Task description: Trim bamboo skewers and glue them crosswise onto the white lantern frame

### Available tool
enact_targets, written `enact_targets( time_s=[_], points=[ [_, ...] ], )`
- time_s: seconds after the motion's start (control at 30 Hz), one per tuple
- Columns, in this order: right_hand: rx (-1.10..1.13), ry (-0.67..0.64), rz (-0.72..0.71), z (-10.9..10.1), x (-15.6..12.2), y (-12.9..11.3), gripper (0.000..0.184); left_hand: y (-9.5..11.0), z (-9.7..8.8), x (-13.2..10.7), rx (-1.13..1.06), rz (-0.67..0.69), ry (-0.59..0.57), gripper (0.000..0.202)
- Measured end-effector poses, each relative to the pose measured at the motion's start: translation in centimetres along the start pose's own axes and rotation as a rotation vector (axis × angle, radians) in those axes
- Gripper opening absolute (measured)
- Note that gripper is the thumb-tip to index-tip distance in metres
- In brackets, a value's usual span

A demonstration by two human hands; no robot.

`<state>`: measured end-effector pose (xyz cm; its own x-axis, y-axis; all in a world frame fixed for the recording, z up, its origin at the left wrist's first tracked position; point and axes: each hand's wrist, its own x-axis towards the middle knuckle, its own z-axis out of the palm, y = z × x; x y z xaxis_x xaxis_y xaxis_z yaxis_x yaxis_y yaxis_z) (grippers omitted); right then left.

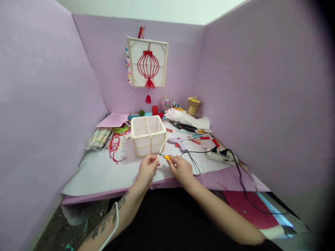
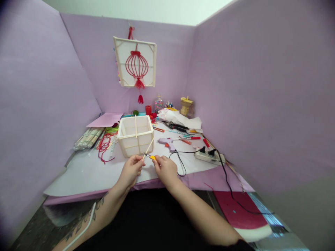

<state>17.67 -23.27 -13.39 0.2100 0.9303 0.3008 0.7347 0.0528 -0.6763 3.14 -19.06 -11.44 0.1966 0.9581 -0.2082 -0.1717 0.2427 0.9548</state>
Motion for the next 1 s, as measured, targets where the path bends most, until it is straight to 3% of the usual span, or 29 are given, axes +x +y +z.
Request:
enact_targets(
  time_s=[0.2,0.3,0.4,0.5,0.63,0.87,1.0],
  points=[
    [-0.413,0.170,-0.221,0.3,-0.7,0.9,0.028,-0.3,0.5,-0.1,-0.020,-0.032,-0.009,0.029],
    [-0.442,0.255,-0.274,0.0,-0.8,1.6,0.030,0.0,0.7,-0.4,-0.022,-0.038,-0.023,0.029],
    [-0.340,0.306,-0.204,-0.8,-0.5,2.1,0.032,0.2,0.6,-0.6,-0.015,-0.033,-0.030,0.029],
    [-0.131,0.238,-0.087,-1.6,-0.2,2.3,0.031,0.3,0.5,-0.4,-0.003,-0.015,-0.024,0.029],
    [-0.002,0.025,-0.085,-2.2,-0.2,1.8,0.029,0.3,0.5,-0.1,0.010,0.000,-0.019,0.029],
    [-0.034,0.011,-0.111,-1.6,-0.6,1.3,0.033,0.5,0.7,-0.5,0.002,-0.020,-0.053,0.030],
    [0.073,-0.003,-0.081,-1.7,-0.4,1.4,0.032,0.7,0.6,-0.6,0.003,-0.016,-0.062,0.031]
  ],
)
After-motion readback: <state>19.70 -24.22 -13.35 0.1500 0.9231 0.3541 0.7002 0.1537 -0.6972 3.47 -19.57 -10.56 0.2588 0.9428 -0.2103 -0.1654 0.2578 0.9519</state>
